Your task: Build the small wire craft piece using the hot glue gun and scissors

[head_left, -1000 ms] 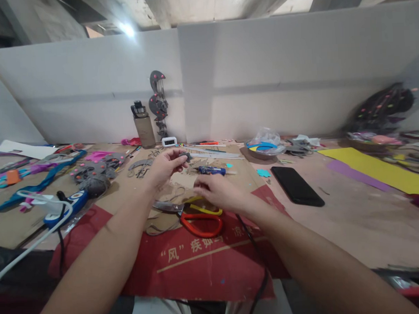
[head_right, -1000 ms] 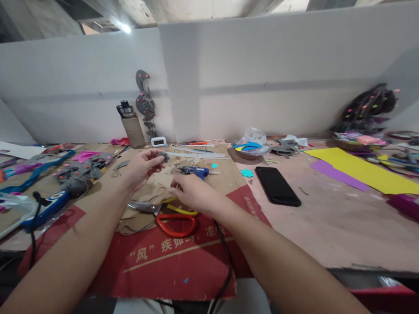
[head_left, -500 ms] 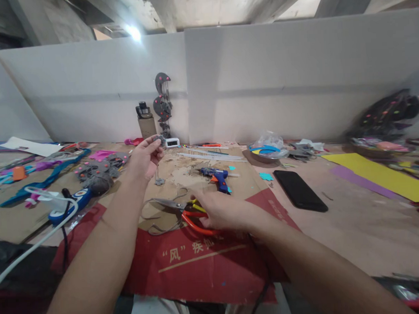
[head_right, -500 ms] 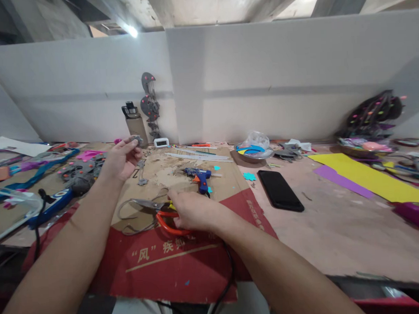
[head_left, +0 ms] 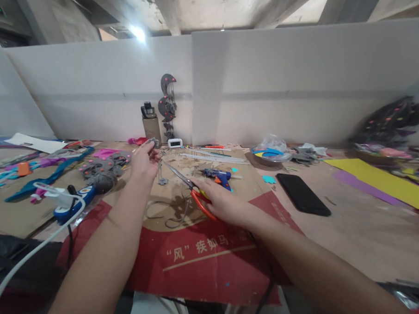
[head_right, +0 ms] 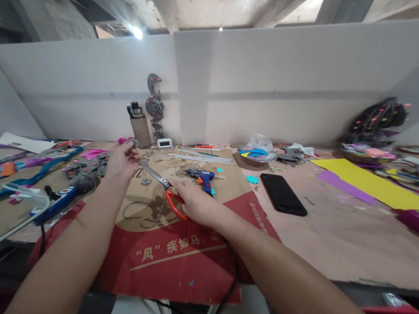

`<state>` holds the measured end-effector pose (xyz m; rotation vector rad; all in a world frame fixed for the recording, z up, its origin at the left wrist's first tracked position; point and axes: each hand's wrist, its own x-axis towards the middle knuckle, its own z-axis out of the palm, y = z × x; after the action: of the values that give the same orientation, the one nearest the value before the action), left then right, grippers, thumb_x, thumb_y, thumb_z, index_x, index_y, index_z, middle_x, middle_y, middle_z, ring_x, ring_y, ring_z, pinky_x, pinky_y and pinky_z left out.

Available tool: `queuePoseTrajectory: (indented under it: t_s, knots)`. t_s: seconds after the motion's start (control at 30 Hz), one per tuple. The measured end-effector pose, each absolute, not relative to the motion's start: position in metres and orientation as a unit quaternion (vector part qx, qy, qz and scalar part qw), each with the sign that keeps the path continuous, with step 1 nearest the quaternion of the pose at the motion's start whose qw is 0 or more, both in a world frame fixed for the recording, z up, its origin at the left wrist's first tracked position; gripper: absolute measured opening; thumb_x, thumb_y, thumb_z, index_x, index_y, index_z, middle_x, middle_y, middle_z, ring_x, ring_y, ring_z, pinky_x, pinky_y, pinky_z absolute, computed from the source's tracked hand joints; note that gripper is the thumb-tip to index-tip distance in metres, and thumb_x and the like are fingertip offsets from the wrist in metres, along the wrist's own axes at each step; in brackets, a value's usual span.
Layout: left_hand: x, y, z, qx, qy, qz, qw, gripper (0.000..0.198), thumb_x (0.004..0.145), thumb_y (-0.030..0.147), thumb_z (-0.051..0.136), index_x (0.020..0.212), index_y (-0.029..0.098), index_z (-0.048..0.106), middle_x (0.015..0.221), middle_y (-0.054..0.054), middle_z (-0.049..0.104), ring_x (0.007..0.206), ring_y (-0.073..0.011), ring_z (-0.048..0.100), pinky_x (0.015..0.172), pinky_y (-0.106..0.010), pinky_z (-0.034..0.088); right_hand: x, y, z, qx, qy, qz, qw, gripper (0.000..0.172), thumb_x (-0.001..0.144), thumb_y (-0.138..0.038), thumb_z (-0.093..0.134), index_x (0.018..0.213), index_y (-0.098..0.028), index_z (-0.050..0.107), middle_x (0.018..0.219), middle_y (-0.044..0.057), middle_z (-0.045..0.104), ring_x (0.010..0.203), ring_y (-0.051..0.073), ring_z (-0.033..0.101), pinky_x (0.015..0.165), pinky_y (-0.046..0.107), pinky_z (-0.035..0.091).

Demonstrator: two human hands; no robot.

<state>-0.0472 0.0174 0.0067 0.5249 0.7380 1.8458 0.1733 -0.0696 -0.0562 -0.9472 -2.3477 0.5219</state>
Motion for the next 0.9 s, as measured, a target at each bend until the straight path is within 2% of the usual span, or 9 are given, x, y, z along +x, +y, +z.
queuePoseTrajectory:
  t_s: [0.1, 0.2, 0.27, 0.4, 0.5, 0.6, 0.7, 0.8, 0.9]
  knots:
    - [-0.043, 0.016, 0.003, 0.184, 0.337, 0.77, 0.509, 0.014, 0.072, 0.003, 0.056, 0.069, 0.015, 0.051, 0.051, 0.004, 0.049, 0.038, -0.0036, 0.044, 0.036, -0.012, 0.03, 0.171, -0.066, -0.06, -0.373, -0.83, 0.242, 0.337, 0.064, 0.077, -0.013, 0.053, 0.139, -0.02, 0.039, 0.13, 0.011, 0.054, 0.121, 0.023, 0.05, 0.103, 0.04, 0.038]
    - [-0.031, 0.012, -0.003, 0.171, 0.386, 0.74, 0.523, 0.014, 0.071, 0.004, 0.055, 0.068, 0.015, 0.048, 0.052, 0.003, 0.049, 0.038, -0.004, 0.045, 0.036, -0.011, 0.032, 0.172, -0.06, -0.062, -0.417, -0.77, 0.301, 0.378, 0.063, 0.074, -0.015, 0.057, 0.135, -0.019, 0.044, 0.112, 0.008, 0.063, 0.105, 0.021, 0.058, 0.094, 0.039, 0.044]
    - [-0.017, 0.006, -0.01, 0.195, 0.411, 0.716, 0.53, 0.013, 0.072, 0.003, 0.052, 0.069, 0.016, 0.048, 0.053, 0.003, 0.05, 0.04, -0.0056, 0.047, 0.039, -0.013, 0.039, 0.172, -0.057, -0.063, -0.443, -0.737, 0.322, 0.396, 0.061, 0.073, -0.017, 0.057, 0.133, -0.018, 0.047, 0.1, 0.006, 0.066, 0.093, 0.02, 0.061, 0.087, 0.036, 0.048]
    - [0.013, -0.008, -0.027, 0.27, 0.44, 0.601, 0.61, 0.012, 0.071, 0.004, 0.052, 0.072, 0.016, 0.05, 0.055, 0.0, 0.056, 0.042, -0.0108, 0.054, 0.045, -0.025, 0.05, 0.174, -0.053, -0.062, -0.468, -0.709, 0.313, 0.425, 0.055, 0.072, -0.02, 0.057, 0.127, -0.017, 0.051, 0.091, 0.004, 0.065, 0.081, 0.016, 0.06, 0.076, 0.032, 0.049]
    - [0.027, -0.017, -0.037, 0.308, 0.457, 0.526, 0.647, 0.012, 0.066, 0.003, 0.055, 0.069, 0.015, 0.053, 0.056, -0.003, 0.06, 0.042, -0.013, 0.056, 0.042, -0.025, 0.049, 0.173, -0.055, -0.057, -0.481, -0.699, 0.301, 0.435, 0.054, 0.071, -0.021, 0.058, 0.125, -0.016, 0.052, 0.088, 0.004, 0.065, 0.075, 0.015, 0.059, 0.072, 0.03, 0.048]
    - [0.032, -0.023, -0.045, 0.355, 0.476, 0.444, 0.671, 0.009, 0.064, 0.006, 0.057, 0.066, 0.015, 0.057, 0.054, -0.004, 0.06, 0.04, -0.0151, 0.055, 0.04, -0.028, 0.048, 0.172, -0.059, -0.051, -0.481, -0.694, 0.292, 0.449, 0.054, 0.071, -0.02, 0.058, 0.124, -0.016, 0.052, 0.087, 0.004, 0.065, 0.074, 0.015, 0.059, 0.071, 0.03, 0.049]
    - [0.033, -0.027, -0.052, 0.408, 0.468, 0.358, 0.697, 0.005, 0.062, 0.012, 0.062, 0.063, 0.015, 0.059, 0.052, -0.005, 0.06, 0.042, -0.0184, 0.057, 0.045, -0.035, 0.052, 0.172, -0.062, -0.045, -0.459, -0.696, 0.271, 0.481, 0.054, 0.071, -0.019, 0.057, 0.125, -0.018, 0.051, 0.095, 0.005, 0.065, 0.082, 0.017, 0.06, 0.077, 0.032, 0.049]
    - [0.032, -0.031, -0.057, 0.442, 0.468, 0.33, 0.69, 0.012, 0.058, 0.012, 0.068, 0.061, 0.016, 0.057, 0.05, -0.004, 0.059, 0.043, -0.0183, 0.058, 0.05, -0.036, 0.053, 0.176, -0.063, -0.04, -0.453, -0.686, 0.234, 0.519, 0.056, 0.069, -0.017, 0.056, 0.125, -0.02, 0.051, 0.104, 0.006, 0.063, 0.092, 0.018, 0.059, 0.085, 0.035, 0.047]
    - [0.03, -0.032, -0.059, 0.452, 0.473, 0.326, 0.683, 0.016, 0.058, 0.013, 0.07, 0.064, 0.017, 0.056, 0.053, -0.002, 0.059, 0.043, -0.0181, 0.058, 0.052, -0.036, 0.052, 0.181, -0.063, -0.034, -0.437, -0.656, 0.233, 0.569, 0.058, 0.071, -0.018, 0.056, 0.129, -0.02, 0.047, 0.107, 0.008, 0.061, 0.094, 0.018, 0.058, 0.084, 0.034, 0.048]
